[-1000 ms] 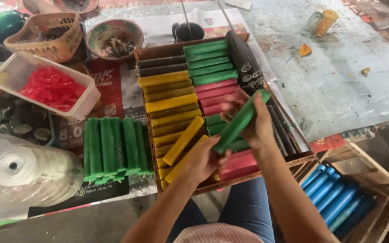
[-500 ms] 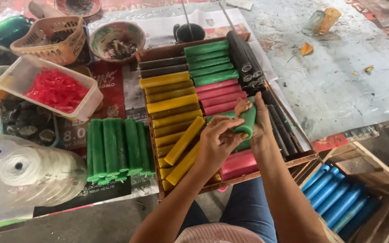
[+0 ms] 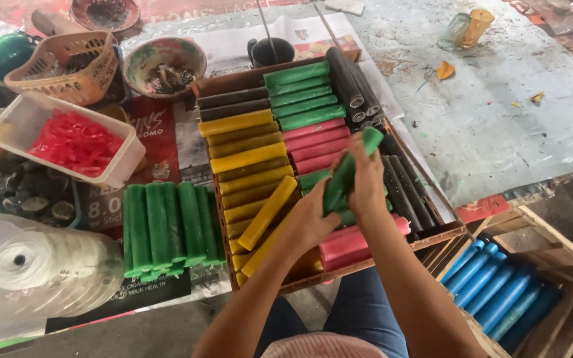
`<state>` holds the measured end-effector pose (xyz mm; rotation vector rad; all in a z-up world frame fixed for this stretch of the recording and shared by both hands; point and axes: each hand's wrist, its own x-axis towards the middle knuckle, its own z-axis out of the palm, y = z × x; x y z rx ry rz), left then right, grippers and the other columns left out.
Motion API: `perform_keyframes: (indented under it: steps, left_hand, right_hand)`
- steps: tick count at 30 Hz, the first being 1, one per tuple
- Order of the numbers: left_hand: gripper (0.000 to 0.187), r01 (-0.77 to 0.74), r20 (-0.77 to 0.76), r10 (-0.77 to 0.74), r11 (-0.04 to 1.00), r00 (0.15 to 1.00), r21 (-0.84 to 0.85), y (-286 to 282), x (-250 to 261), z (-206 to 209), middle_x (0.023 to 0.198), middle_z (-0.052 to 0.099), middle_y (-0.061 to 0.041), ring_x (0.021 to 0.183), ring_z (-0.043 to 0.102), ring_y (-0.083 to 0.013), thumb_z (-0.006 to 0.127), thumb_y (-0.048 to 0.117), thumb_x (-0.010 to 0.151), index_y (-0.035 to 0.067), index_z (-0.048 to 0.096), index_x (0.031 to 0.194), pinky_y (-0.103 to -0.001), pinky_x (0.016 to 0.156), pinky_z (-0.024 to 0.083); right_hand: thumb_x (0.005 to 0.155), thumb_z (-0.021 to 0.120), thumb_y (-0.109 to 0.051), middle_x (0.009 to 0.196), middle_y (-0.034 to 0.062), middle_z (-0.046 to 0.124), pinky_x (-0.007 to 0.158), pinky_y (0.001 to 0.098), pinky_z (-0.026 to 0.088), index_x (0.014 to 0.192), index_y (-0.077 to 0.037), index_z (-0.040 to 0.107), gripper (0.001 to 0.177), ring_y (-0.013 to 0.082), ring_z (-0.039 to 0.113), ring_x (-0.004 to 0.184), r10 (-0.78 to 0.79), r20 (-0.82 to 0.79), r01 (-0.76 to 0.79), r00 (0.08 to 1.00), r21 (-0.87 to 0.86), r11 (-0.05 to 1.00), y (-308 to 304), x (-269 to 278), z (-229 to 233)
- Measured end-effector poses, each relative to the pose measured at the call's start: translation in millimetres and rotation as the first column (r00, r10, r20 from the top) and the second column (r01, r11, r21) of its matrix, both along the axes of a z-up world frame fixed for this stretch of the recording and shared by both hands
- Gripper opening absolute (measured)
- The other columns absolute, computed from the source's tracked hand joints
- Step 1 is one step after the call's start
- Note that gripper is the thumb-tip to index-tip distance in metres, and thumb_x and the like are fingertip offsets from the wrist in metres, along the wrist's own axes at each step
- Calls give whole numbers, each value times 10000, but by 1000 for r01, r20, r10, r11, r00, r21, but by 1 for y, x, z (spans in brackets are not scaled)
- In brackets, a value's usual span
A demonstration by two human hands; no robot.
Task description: Organizing colored candles by placing them into a wooden tray according to their color.
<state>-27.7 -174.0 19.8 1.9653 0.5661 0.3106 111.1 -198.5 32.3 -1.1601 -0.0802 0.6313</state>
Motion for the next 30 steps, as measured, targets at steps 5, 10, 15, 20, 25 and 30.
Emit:
perform_keyframes:
  steps: [5,10,15,20,25,30]
  left_hand:
    - [851,-102,57,117,970,991,-219,4,10,-3,1276,653,-262,1229,624,-416,768,146,754,51,437,1532,-506,1015,506]
    - [683,-142,39,150,975,988,-171,-19,1,5,1118,691,-332,1095,674,-504,735,283,794,60,513,1400,-578,926,530]
    - [581,58,277,233,661,932,-749,-35,1,-34,802,597,-107,454,481,-129,693,73,805,144,561,1366,-231,346,388]
    - [438,71,326,279,651,903,-756,-10,11,-53,727,619,-136,457,539,-165,765,63,784,108,673,1210,-266,356,418]
    - [567,-212,273,176,971,946,108,8,1,-40,1088,698,-215,965,722,-397,682,390,929,118,560,1412,-485,801,582]
    - [539,-208,330,35,837,943,507,23,-51,-40,1235,612,-180,919,648,-347,530,374,1067,71,432,1502,-462,703,515]
  right_hand:
    - [753,891,-92,1122,207,721,918,453,569,1523,-101,317,960,294,729,1028,338,415,-334,845,-86,939,-24,-16,-18]
    - [738,887,-133,1077,145,739,948,443,539,1376,-94,562,716,242,697,1035,302,427,-244,852,-186,952,-23,-29,14]
    - [973,697,-197,1043,189,704,597,484,697,1275,-86,593,339,323,740,664,145,41,-149,989,88,985,10,53,-27]
    - [969,648,-438,893,74,607,702,427,581,1196,-106,642,402,230,623,737,384,-103,-292,917,481,826,6,79,-46]
    - [973,649,-277,873,58,576,859,534,529,1032,-120,675,170,281,618,846,528,18,-443,849,570,692,-10,88,-39]
    - [975,709,-212,973,3,692,1109,523,409,1133,-122,629,198,230,628,1011,679,19,-593,734,505,627,-15,63,-14]
